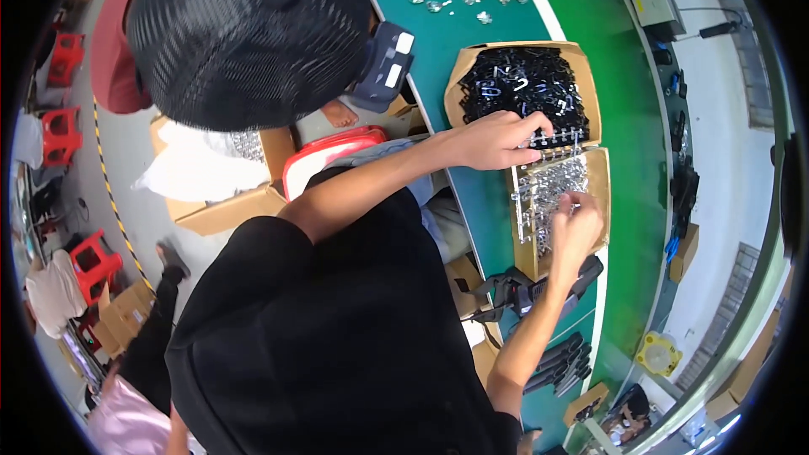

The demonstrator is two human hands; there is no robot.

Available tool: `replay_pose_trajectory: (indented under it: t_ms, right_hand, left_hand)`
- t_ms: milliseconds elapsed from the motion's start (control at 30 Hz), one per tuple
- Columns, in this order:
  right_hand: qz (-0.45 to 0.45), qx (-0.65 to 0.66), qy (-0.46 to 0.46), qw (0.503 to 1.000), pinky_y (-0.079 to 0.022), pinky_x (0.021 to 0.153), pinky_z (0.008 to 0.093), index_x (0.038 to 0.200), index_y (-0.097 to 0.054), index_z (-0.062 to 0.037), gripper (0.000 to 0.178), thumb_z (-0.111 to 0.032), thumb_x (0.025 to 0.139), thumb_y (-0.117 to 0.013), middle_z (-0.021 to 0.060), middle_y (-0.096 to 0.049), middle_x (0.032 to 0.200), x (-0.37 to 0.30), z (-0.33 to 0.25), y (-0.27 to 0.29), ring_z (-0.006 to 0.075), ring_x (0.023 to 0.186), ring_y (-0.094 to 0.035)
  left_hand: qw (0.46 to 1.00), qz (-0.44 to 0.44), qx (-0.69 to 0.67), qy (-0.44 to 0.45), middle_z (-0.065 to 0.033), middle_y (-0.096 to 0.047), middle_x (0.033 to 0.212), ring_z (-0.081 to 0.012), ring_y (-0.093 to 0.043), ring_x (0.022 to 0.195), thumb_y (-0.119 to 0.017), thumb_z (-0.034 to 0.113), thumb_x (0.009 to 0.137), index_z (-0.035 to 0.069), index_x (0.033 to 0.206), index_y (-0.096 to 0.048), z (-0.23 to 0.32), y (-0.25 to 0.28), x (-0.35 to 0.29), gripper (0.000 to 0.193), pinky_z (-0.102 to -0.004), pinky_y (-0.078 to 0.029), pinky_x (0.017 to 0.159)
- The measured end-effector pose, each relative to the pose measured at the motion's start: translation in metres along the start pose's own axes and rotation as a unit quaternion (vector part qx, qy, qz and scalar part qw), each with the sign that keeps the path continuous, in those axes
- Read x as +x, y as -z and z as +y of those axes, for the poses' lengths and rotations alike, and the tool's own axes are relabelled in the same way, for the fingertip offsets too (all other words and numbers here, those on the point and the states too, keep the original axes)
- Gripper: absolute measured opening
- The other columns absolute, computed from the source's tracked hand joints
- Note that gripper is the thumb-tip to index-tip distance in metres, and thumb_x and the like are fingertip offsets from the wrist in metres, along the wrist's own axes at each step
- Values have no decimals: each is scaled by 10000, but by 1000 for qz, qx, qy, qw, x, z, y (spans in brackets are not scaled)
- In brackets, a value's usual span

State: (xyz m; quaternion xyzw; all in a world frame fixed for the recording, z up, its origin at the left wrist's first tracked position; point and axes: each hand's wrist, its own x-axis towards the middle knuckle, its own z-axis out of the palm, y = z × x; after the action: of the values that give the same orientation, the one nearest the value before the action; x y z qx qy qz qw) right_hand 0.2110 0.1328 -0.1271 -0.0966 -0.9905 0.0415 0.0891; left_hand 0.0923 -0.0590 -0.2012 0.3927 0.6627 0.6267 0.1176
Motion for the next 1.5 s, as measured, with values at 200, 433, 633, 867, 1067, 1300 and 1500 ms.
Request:
replay_pose_trajectory:
  t_ms: [200, 433, 633, 867, 1067, 1300, 1500]
  right_hand:
    - [-2, 68, -131, 989, -486, 741, 465, 933, -717, 46, 192, -118, 868, -642, 238, -670, 857, 2, 3, -15, 387, 761, -648]
    - [-9, 57, -78, 995, -458, 697, 442, 958, -684, 55, 239, -177, 929, -632, 215, -613, 850, -2, 22, -22, 350, 719, -578]
    - [-51, 108, -87, 989, -458, 675, 390, 944, -698, 47, 249, -196, 948, -641, 144, -599, 873, -5, 23, -11, 244, 697, -548]
    - [8, 276, -83, 958, -450, 658, 309, 971, -683, 17, 189, -82, 994, -523, 79, -590, 961, -17, 54, -33, 151, 710, -523]
    - [40, 314, -54, 947, -441, 663, 249, 1071, -652, 1, 194, -44, 1012, -473, 46, -609, 982, -24, 63, -30, 96, 709, -498]
    - [229, 313, -153, 909, -508, 740, 293, 1108, -652, 31, 214, -140, 999, -585, 108, -668, 1002, -33, 64, -44, 157, 825, -616]
    - [233, 191, -185, 936, -536, 812, 364, 1156, -658, 33, 284, -159, 947, -649, 160, -667, 1064, -46, 36, -28, 263, 914, -663]
  left_hand:
    - [999, 12, 32, -3, -155, -565, 570, -386, -600, 620, -592, 223, 912, 18, 1176, -464, 3, -1, -1, 358, -469, -432, 620]
    - [996, 55, 21, -60, -129, -544, 551, -348, -565, 544, -578, 204, 930, 23, 1193, -461, -12, -11, -1, 340, -442, -383, 559]
    - [997, 39, 52, -49, -126, -525, 529, -348, -554, 525, -579, 216, 927, 28, 1189, -465, -6, -7, -2, 342, -447, -381, 548]
    - [996, 45, 48, -64, -129, -518, 520, -349, -554, 518, -577, 227, 927, 24, 1199, -476, -6, -9, -1, 353, -452, -390, 545]
    - [996, 43, 57, -53, -128, -526, 529, -353, -555, 519, -590, 233, 924, 28, 1208, -478, -6, -9, -1, 368, -447, -396, 545]
    - [998, 38, 50, -27, -121, -524, 522, -355, -560, 521, -599, 250, 922, 40, 1187, -458, -2, -7, -2, 366, -452, -399, 548]
    - [997, 45, 62, -21, -138, -529, 532, -385, -584, 558, -611, 252, 907, 37, 1169, -459, -3, -7, -2, 372, -477, -435, 573]
